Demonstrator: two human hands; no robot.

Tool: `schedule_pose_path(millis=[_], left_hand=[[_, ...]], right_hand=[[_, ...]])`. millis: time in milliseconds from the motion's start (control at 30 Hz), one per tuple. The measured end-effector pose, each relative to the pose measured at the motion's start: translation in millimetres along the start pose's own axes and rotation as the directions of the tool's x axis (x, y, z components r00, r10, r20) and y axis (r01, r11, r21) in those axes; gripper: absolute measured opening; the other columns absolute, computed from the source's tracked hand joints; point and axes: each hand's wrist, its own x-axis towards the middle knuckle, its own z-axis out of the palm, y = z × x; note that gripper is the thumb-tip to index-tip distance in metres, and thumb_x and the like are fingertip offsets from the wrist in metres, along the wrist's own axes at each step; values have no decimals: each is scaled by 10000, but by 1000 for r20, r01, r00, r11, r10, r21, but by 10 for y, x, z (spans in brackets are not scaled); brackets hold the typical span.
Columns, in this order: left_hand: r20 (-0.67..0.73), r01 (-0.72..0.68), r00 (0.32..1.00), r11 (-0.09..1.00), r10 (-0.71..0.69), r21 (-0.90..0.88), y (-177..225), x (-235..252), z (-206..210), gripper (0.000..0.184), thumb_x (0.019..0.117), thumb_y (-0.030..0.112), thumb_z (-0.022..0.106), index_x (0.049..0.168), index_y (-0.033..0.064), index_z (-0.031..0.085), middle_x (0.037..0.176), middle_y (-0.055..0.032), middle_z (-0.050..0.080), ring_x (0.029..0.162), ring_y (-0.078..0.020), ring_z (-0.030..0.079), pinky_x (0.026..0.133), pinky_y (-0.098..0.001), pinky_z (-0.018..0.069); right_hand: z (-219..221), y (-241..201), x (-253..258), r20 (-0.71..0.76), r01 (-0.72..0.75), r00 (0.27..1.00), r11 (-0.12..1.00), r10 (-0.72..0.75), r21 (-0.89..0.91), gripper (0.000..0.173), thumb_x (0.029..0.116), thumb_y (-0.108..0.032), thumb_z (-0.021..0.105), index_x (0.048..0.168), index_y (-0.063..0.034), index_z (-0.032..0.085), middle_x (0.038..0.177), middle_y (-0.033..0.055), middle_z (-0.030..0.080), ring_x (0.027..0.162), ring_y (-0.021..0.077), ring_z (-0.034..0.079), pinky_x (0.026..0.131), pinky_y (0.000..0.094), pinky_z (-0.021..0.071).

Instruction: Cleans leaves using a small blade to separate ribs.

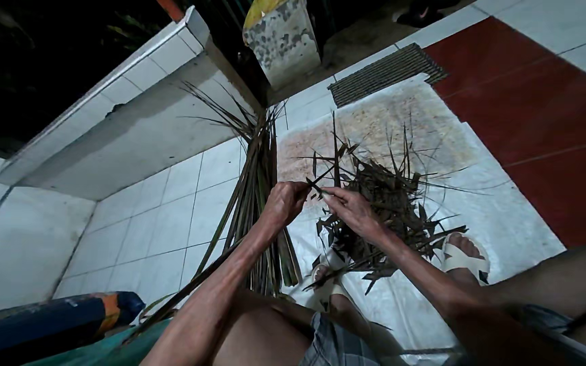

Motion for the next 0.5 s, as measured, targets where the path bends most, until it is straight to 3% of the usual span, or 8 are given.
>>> schedule_pose_path(millis=[100, 300, 500], left_hand=[[-13, -17, 1000, 998, 17, 56, 25, -9, 6, 227, 1051, 242, 593, 976, 106, 758, 753, -46, 687, 663, -177, 654, 666, -417, 563], [-16, -29, 999, 992, 32, 121, 92, -6, 37, 232, 1054, 224, 568, 1037, 114, 771, 792, -65, 711, 712, -225, 681, 697, -466, 568], [-26, -44, 999, 991, 48, 128, 162, 3, 39, 202, 1038, 204, 587, 1003, 123, 768, 781, -53, 707, 700, -212, 677, 678, -450, 567]], right_hand=[[4, -12, -11, -9, -3, 1000, 1000, 3, -27, 341, 1076, -344, 536, 1323, -157, 680, 867, 29, 675, 713, 111, 612, 688, 312, 533], [72, -72, -5, -130, -85, 989, 991, 71, -105, 347, 1075, -359, 532, 1339, -195, 686, 921, 57, 710, 754, 164, 650, 744, 402, 555], [97, -51, 43, -226, -93, 972, 986, 60, -140, 352, 1073, -358, 532, 1346, -199, 686, 995, 65, 737, 818, 195, 685, 785, 463, 568]])
